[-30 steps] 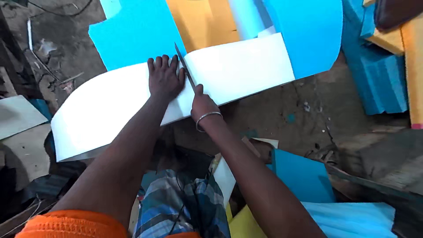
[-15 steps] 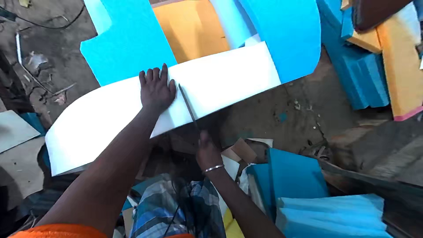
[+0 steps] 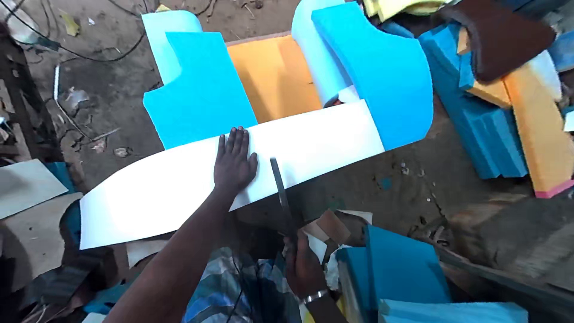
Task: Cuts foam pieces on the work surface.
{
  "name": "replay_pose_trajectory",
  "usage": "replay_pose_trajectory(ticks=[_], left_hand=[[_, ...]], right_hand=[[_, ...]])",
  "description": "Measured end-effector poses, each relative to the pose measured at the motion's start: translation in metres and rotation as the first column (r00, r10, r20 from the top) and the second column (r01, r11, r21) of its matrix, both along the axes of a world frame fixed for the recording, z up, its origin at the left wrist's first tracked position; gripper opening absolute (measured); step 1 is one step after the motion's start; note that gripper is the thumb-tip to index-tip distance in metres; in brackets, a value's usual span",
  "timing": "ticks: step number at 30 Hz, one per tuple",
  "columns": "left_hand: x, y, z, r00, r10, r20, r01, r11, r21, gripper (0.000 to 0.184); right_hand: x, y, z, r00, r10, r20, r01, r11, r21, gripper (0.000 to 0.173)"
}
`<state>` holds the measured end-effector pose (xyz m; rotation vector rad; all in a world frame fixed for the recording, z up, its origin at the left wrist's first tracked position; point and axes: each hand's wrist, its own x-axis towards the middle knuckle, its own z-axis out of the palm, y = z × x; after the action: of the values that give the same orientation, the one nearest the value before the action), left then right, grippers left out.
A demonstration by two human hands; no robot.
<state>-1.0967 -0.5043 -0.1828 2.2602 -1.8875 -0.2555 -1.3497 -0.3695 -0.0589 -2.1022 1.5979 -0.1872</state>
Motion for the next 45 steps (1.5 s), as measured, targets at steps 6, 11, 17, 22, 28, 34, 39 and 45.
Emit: replay_pose_trajectory(ticks=[6, 11, 17, 22, 28, 34, 39, 45], left_hand=[[0.000, -0.002, -0.003, 1.000, 0.004, 0.010, -0.004, 1.000, -0.023, 0.069], [0.000, -0.004, -0.006, 1.000, 0.005, -0.027, -0.006, 0.998, -0.060, 0.069], [-0.001, -0.005, -0.010, 0.999, 0.007, -0.040, -0.010, 0.997, -0.075, 0.069], [-0.002, -0.005, -0.010, 0.999, 0.007, -0.037, -0.010, 0.997, -0.083, 0.070], [-0.001, -0.004, -0.010, 0.999, -0.011, -0.048, 0.007, 0.996, -0.089, 0.071], [-0.005, -0.004, -0.011, 0.999, 0.012, -0.051, -0.016, 0.996, -0.083, 0.070], [-0.003, -0.002, -0.010, 0.999, -0.009, -0.035, 0.006, 0.997, -0.083, 0.069], [-0.008, 0.001, -0.012, 0.999, 0.016, -0.034, -0.019, 0.994, -0.107, 0.069]], right_hand=[[0.095, -0.132, -0.009, 0.968, 0.125, -0.216, -0.093, 0.984, 0.154, 0.067], [0.135, -0.176, -0.015, 0.895, 0.250, -0.370, -0.159, 0.953, 0.260, 0.076], [0.151, -0.184, -0.022, 0.838, 0.242, -0.490, -0.157, 0.966, 0.207, 0.066], [0.147, -0.180, -0.028, 0.830, 0.251, -0.499, -0.206, 0.968, 0.144, 0.067], [0.108, -0.134, -0.012, 0.781, 0.288, -0.554, -0.257, 0.957, 0.136, 0.078], [0.092, -0.121, -0.020, 0.813, 0.293, -0.502, -0.237, 0.956, 0.174, 0.073], [0.109, -0.136, -0.025, 0.790, 0.303, -0.533, -0.263, 0.953, 0.151, 0.080], [0.080, -0.110, -0.022, 0.824, 0.310, -0.475, -0.233, 0.949, 0.214, 0.077]])
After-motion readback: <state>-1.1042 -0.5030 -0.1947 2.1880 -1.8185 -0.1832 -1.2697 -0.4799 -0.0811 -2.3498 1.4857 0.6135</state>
